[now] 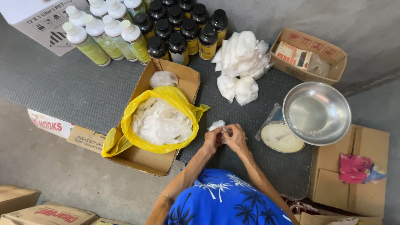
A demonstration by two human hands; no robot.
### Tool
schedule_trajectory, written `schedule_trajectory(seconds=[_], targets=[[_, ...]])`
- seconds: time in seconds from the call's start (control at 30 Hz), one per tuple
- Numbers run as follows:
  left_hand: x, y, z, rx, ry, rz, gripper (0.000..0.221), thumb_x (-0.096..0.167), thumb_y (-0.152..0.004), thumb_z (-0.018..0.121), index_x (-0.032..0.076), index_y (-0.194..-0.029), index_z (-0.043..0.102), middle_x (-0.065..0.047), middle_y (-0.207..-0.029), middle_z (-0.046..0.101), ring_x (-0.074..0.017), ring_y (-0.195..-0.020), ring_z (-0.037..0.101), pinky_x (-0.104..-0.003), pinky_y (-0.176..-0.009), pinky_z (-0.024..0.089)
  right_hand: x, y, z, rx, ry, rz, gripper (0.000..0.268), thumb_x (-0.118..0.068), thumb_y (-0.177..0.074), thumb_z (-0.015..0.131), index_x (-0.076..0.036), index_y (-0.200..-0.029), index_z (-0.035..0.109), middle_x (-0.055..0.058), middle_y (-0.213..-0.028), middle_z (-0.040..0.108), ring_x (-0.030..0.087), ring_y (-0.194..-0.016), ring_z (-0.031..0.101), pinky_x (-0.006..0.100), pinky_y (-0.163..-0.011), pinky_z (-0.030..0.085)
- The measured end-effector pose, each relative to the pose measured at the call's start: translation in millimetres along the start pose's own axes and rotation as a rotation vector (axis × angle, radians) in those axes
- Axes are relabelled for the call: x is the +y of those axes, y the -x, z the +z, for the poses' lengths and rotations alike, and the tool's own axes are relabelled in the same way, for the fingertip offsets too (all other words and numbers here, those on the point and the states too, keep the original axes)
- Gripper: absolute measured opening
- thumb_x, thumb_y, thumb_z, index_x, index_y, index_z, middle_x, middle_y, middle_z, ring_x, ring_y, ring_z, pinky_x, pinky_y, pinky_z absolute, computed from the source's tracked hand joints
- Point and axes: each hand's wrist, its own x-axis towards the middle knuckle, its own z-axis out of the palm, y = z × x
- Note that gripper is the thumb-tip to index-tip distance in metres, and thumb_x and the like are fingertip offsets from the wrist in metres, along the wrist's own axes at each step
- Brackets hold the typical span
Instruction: Scoop white powder from a sack, weigh it on a scale, and put it into plastic bags.
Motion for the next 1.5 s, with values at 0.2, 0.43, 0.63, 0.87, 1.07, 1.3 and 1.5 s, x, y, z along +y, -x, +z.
schedule_trajectory(seconds=[0.2,0.43,0.63,0.87,1.07,1.3,1.5], targets=[[5.8,3.0,11.9,-0.012,-0.118,0.033,0.018,0.028,-0.094,0.074,0.011,-0.091,0.077,-0.002,-0.081,0.071,-0.0167,-0.066,0.064,-0.034,-0.060,0.051,2.3,1.5,-2.1,0.045,-0.086,0.038,0.013,-0.004,-0.081,0.079,-0.002,-0.091,0.071,0.010,-0.092,0.067,0.021,-0.071,0.072,0.033,-0.062,0.058],[37.0,61.0,43.4,0.187,-1.022,0.879,0.028,0.027,-0.089,0.070,0.000,-0.089,0.076,-0.017,-0.093,0.073,-0.0370,-0.081,0.072,-0.045,-0.071,0.055,20.8,4.3,10.2,0.196,-0.026,0.147,0.011,-0.006,-0.083,0.079,0.000,-0.090,0.073,0.011,-0.091,0.070,0.022,-0.078,0.071,0.035,-0.071,0.057],[27.3,23.2,30.2,0.281,-1.040,0.809,0.024,0.026,-0.092,0.070,0.003,-0.091,0.076,-0.019,-0.100,0.072,-0.0393,-0.089,0.070,-0.046,-0.080,0.055,22.2,-24.7,-0.9,0.009,-0.260,0.478,0.015,-0.013,-0.084,0.072,0.000,-0.089,0.073,0.007,-0.076,0.070,0.014,-0.065,0.064,0.031,-0.059,0.051],[45.9,57.0,26.9,0.186,-0.916,0.963,0.021,0.014,-0.092,0.065,0.004,-0.109,0.073,-0.018,-0.102,0.070,-0.0308,-0.090,0.069,-0.040,-0.083,0.055,11.5,-129.0,-51.2,0.059,-0.534,0.314,0.005,-0.004,-0.084,0.065,0.000,-0.084,0.068,0.003,-0.068,0.064,0.011,-0.057,0.058,0.027,-0.053,0.046],[70.2,102.3,9.1,0.078,-0.707,0.788,0.020,0.007,-0.095,0.059,0.006,-0.112,0.070,-0.012,-0.089,0.069,-0.0215,-0.082,0.067,-0.033,-0.076,0.056,-23.3,-188.3,-63.5,0.255,-0.380,-0.019,0.021,0.001,-0.090,0.067,0.001,-0.110,0.067,0.005,-0.100,0.062,0.012,-0.078,0.064,0.025,-0.070,0.053],[140.3,167.0,-50.8,0.685,-0.676,1.194,0.019,0.002,-0.095,0.060,0.006,-0.108,0.072,-0.011,-0.097,0.070,-0.0218,-0.088,0.070,-0.033,-0.080,0.057,-102.7,-126.4,20.8,-0.525,-0.602,0.046,0.023,-0.009,-0.097,0.066,0.001,-0.118,0.064,0.009,-0.098,0.071,0.016,-0.087,0.068,0.029,-0.080,0.057],[170.7,135.1,-120.5,0.944,-0.822,1.156,0.030,0.015,-0.091,0.070,0.004,-0.119,0.066,-0.018,-0.113,0.066,-0.0341,-0.100,0.066,-0.043,-0.088,0.054,-129.0,-62.0,108.2,-0.763,0.052,-0.360,0.054,-0.017,-0.083,0.074,-0.005,-0.134,0.058,0.019,-0.135,0.058,0.037,-0.118,0.059,0.044,-0.098,0.049]])
